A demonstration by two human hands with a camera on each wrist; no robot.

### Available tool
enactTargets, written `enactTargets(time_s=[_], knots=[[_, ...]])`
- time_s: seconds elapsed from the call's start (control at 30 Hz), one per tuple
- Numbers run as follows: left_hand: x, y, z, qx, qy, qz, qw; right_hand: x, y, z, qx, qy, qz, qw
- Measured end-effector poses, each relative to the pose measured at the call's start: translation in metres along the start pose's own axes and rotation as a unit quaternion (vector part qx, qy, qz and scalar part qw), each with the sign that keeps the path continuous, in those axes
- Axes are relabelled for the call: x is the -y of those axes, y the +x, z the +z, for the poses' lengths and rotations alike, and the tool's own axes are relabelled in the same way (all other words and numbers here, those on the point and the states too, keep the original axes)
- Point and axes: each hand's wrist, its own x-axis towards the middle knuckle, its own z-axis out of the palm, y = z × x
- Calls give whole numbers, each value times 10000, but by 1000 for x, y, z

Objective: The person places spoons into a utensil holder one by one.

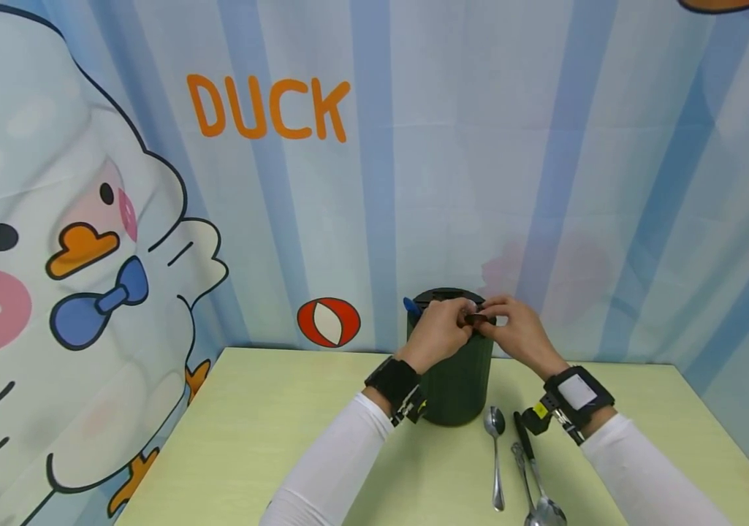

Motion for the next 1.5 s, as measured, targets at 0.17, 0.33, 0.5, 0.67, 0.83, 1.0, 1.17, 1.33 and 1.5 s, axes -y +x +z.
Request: enactTargets(time_s=[0.17, 0.33, 0.5, 0.67, 0.83, 1.0, 1.17, 1.33, 1.5], knots=[[-1, -3, 1, 14, -32, -86, 10000, -2, -2, 0, 20, 97, 68, 9999], [-2, -5, -1, -82, 54, -32, 9999, -1, -4, 0, 149, 195, 188, 9995], [-6, -10, -3, -19, 8, 190, 9998, -3, -7, 0, 195, 274, 241, 9991], [-6, -14, -2, -4, -18, 386, 9993, -5, -11, 1, 271, 341, 234, 9988], [-7, -17, -4, -301, -8, 471, 9984, -3, -16, -1, 104, 359, -58, 9993], [-9, -21, -11, -482, 472, 832, 9942, 5, -21, -7, -170, 256, -608, 9977], [-14, -29, -22, -683, 1166, 1186, 9837, 13, -31, -18, -486, -265, -1157, 9917], [-21, -42, -29, -935, 1539, 1267, 9754, 25, -46, -28, -608, -945, -1395, 9838], [-28, -57, -31, -1058, 1652, 1491, 9692, 33, -65, -34, -356, -1225, -1338, 9828]])
